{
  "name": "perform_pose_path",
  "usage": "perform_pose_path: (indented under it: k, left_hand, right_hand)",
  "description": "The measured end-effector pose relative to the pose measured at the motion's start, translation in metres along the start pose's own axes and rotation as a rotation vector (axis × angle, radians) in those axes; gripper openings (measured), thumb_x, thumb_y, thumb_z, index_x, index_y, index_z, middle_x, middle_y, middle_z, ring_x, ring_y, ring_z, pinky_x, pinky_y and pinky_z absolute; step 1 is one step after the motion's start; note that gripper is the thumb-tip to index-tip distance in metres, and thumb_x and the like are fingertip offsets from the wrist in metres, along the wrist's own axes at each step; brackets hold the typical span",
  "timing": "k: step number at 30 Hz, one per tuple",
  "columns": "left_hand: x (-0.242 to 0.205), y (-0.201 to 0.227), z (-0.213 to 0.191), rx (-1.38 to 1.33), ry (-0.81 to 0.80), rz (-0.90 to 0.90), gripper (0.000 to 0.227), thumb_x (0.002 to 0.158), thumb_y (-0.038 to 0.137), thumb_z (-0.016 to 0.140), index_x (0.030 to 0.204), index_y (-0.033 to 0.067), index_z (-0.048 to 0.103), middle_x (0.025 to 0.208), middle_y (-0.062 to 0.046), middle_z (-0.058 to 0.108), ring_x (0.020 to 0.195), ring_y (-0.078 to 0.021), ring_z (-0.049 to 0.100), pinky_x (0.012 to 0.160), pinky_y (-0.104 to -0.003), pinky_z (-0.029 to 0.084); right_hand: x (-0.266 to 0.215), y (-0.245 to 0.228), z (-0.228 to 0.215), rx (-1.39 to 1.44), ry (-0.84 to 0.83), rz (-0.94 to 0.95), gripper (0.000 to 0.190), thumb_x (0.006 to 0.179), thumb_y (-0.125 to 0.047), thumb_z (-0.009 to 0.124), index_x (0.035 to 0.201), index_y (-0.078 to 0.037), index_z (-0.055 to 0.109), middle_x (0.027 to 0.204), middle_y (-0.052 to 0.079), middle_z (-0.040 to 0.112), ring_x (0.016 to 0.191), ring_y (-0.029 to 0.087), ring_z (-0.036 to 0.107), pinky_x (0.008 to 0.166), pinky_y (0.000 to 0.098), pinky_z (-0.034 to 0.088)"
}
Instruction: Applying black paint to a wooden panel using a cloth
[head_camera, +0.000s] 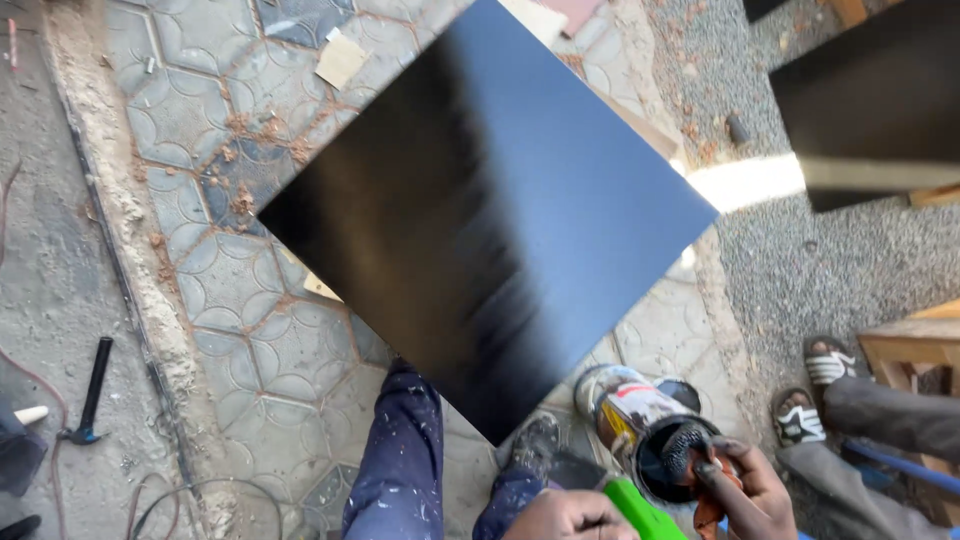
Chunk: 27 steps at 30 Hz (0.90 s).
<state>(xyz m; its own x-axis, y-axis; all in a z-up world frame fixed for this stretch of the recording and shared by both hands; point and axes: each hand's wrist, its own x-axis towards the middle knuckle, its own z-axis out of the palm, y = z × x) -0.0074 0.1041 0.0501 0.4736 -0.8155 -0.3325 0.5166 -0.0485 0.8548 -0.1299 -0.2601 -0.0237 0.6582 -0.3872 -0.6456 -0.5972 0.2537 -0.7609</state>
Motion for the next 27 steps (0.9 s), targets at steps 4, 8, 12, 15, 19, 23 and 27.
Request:
perform_pose_path:
  k: [4,8,12,15,19,23,27]
  left_hand:
    - [0.03,-0.048,0.043,-0.249,0.168,-0.329,0.027,0.12,0.022,0.078,0.128,-0.0015,0.086,0.104,-0.005,0.085,0.091,-0.0128,0.078,0.079,-0.03,0.064]
    - [0.067,-0.137,0.031,-0.386,0.386,-0.289,0.028,0.115,0.015,0.073,0.136,-0.0021,0.082,0.114,-0.006,0.085,0.101,-0.011,0.081,0.083,-0.028,0.066]
    - [0.068,-0.223,0.02,-0.342,0.453,-0.291,0.027,0.115,0.015,0.075,0.133,-0.0044,0.083,0.113,-0.008,0.085,0.102,-0.0116,0.082,0.084,-0.031,0.067]
    - [0.077,-0.248,0.013,-0.197,0.455,-0.371,0.031,0.118,0.022,0.073,0.131,-0.0033,0.085,0.111,-0.009,0.088,0.09,-0.0147,0.078,0.084,-0.03,0.065]
    - [0.104,-0.244,0.015,-0.176,0.402,-0.337,0.038,0.117,0.029,0.074,0.139,-0.0008,0.082,0.113,-0.006,0.088,0.096,-0.0101,0.08,0.089,-0.029,0.067]
    - [0.108,-0.23,0.037,-0.237,0.371,-0.313,0.049,0.114,0.023,0.081,0.155,-0.0026,0.073,0.119,-0.004,0.083,0.103,-0.0084,0.074,0.091,-0.027,0.059]
    - [0.119,-0.228,0.049,-0.18,0.36,-0.36,0.061,0.112,0.022,0.081,0.166,0.0008,0.064,0.115,-0.004,0.079,0.102,-0.0088,0.073,0.091,-0.026,0.06]
  right_hand:
    - [-0.035,0.085,-0.047,-0.007,0.179,0.078,0.041,0.106,-0.002,0.075,0.146,0.002,0.069,0.115,0.02,0.087,0.087,0.023,0.083,0.069,0.0359,0.064]
    - [-0.052,0.113,-0.02,-0.024,0.274,0.086,0.041,0.109,-0.003,0.078,0.149,0.004,0.072,0.109,0.02,0.087,0.073,0.02,0.076,0.06,0.033,0.054]
    - [-0.056,0.095,0.022,-0.036,0.385,0.106,0.032,0.111,-0.004,0.076,0.142,0.005,0.076,0.104,0.014,0.082,0.07,0.016,0.076,0.059,0.0323,0.058]
    - [-0.044,0.074,0.042,-0.15,0.466,0.09,0.033,0.11,-0.004,0.073,0.141,0.006,0.075,0.098,0.014,0.081,0.061,0.02,0.075,0.055,0.034,0.058]
    - [-0.022,0.069,0.034,-0.322,0.549,0.164,0.034,0.109,-0.007,0.077,0.139,0.006,0.081,0.104,0.012,0.086,0.064,0.019,0.074,0.057,0.033,0.058]
    - [0.012,0.086,0.009,-0.341,0.493,0.201,0.036,0.102,-0.003,0.079,0.138,0.002,0.081,0.104,0.012,0.089,0.065,0.018,0.081,0.06,0.0317,0.063]
    - [0.056,0.11,0.005,-0.27,0.357,0.336,0.025,0.101,-0.002,0.074,0.121,0.009,0.084,0.098,0.02,0.086,0.066,0.022,0.085,0.06,0.0379,0.065]
